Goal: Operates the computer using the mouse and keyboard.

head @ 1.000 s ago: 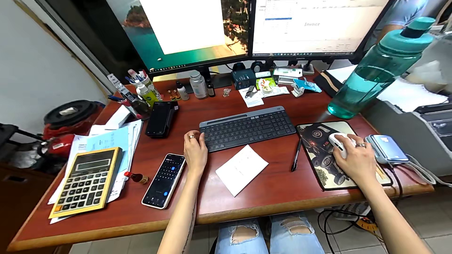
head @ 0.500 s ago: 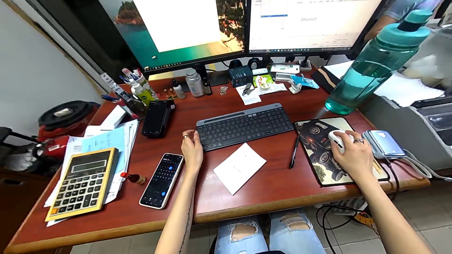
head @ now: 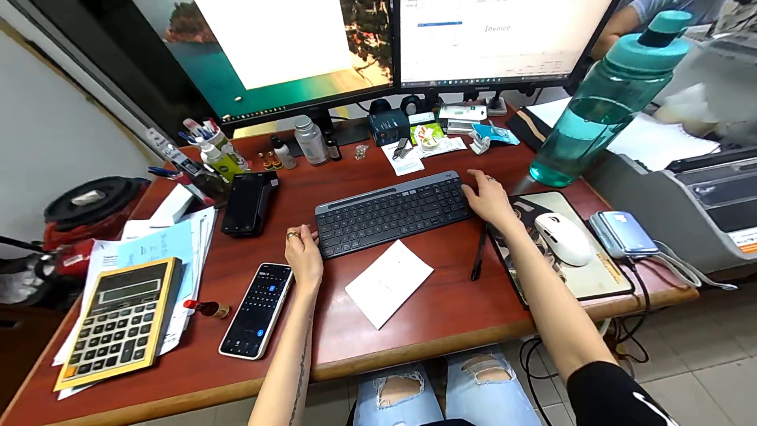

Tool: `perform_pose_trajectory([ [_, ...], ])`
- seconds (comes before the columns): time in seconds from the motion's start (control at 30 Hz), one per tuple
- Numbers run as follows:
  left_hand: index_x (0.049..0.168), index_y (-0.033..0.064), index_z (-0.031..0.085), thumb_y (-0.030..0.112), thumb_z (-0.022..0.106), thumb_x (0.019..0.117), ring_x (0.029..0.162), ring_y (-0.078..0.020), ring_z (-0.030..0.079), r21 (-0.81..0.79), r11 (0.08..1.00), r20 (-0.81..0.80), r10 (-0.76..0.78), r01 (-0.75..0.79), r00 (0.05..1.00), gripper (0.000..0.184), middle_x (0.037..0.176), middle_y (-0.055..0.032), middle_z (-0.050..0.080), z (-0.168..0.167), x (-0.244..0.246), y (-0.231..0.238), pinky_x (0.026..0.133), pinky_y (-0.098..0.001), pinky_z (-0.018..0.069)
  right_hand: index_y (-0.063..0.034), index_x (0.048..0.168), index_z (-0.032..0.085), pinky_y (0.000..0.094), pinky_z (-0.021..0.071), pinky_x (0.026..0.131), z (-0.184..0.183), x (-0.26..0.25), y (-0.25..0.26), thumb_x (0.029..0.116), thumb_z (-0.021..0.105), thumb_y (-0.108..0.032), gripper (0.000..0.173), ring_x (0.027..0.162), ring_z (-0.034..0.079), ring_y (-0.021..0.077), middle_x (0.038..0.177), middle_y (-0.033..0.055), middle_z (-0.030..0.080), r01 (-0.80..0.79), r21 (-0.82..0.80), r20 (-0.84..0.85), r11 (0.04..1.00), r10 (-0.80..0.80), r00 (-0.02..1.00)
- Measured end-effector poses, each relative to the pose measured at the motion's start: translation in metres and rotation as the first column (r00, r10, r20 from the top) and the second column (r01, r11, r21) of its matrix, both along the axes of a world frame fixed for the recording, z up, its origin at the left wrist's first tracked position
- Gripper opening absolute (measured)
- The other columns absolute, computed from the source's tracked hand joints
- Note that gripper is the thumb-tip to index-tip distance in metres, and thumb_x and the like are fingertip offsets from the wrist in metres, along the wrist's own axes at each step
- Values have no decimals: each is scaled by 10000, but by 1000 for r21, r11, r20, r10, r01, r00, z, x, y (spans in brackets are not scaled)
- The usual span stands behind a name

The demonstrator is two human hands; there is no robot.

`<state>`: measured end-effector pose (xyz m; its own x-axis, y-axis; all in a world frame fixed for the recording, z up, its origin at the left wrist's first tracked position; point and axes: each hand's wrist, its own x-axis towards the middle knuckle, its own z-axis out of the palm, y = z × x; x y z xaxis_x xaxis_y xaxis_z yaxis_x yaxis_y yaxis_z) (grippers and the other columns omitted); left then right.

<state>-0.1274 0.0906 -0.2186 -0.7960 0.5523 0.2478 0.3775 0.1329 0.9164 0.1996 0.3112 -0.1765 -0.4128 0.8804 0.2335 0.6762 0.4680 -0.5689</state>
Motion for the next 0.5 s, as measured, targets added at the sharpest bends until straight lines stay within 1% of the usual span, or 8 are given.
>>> perform_pose_trajectory([
  [0.07, 1276, -74, 569, 247, 335, 1136, 1060, -233, 717, 30, 999, 84, 13, -15, 996, 421, 1231, -241, 639, 0, -2, 3, 951, -388, 586, 9, 1486, 466, 640, 463, 1005, -6, -8, 8, 1080, 478, -241, 477, 1179, 624, 487, 1267, 321, 631, 67, -3, -77, 998, -67, 995],
  [0.1, 1285, -79, 554, 240, 322, 1139, 1047, -230, 721, 42, 999, 112, 17, -22, 994, 421, 1239, -244, 635, 2, -3, 4, 941, -383, 588, 9, 1486, 464, 631, 474, 994, -8, -11, 9, 1082, 466, -223, 465, 1156, 637, 479, 1249, 316, 640, 74, 4, -92, 997, -74, 993],
  [0.23, 1299, -73, 524, 239, 311, 1138, 1038, -216, 721, 58, 998, 148, 31, -40, 989, 411, 1257, -227, 628, 4, 0, 4, 934, -380, 588, -2, 1450, 515, 633, 475, 987, -13, -15, 7, 1074, 435, -163, 417, 1169, 633, 477, 1273, 312, 632, 48, -17, -119, 999, -49, 992],
  [0.27, 1303, -70, 510, 239, 309, 1139, 1036, -208, 719, 69, 997, 159, 30, -42, 987, 405, 1269, -222, 619, 4, 0, 5, 930, -374, 587, -4, 1434, 534, 629, 473, 994, -15, -17, 7, 1074, 436, -161, 405, 1177, 632, 466, 1270, 302, 639, 39, -30, -135, 999, -42, 990],
  [0.33, 1317, -66, 485, 235, 306, 1139, 1017, -196, 723, 94, 994, 189, 36, -54, 981, 393, 1283, -213, 609, 3, 0, 5, 911, -362, 595, -22, 1415, 561, 618, 460, 1024, -15, -22, 7, 1078, 429, -183, 396, 1230, 611, 440, 1313, 272, 633, 22, -39, -151, 999, -28, 988],
  [0.37, 1324, -66, 472, 232, 304, 1139, 1003, -193, 727, 107, 992, 202, 40, -63, 979, 389, 1284, -211, 605, 3, 0, 6, 898, -354, 600, -27, 1409, 577, 616, 449, 1031, -15, -25, 6, 1078, 432, -189, 395, 1257, 586, 450, 1348, 282, 606, 11, -28, -150, 1000, -15, 989],
  [0.43, 1328, -58, 451, 218, 309, 1138, 997, -192, 728, 125, 990, 220, 36, -65, 975, 364, 1296, -207, 594, 3, 0, 6, 888, -351, 603, -65, 1384, 619, 611, 428, 1068, -18, -32, 2, 1076, 443, -225, 389, 1329, 504, 497, 1481, 301, 490, -15, 27, -100, 1000, 18, 995],
  [0.5, 1326, -56, 448, 195, 322, 1130, 1005, -201, 728, 128, 990, 216, 26, -54, 976, 342, 1297, -209, 592, 3, 0, 5, 897, -366, 606, -146, 1363, 656, 644, 419, 1061, -24, -41, -3, 1075, 454, -291, 380, 1384, 415, 538, 1574, 288, 385, -39, 90, -18, 995, 41, 999],
])
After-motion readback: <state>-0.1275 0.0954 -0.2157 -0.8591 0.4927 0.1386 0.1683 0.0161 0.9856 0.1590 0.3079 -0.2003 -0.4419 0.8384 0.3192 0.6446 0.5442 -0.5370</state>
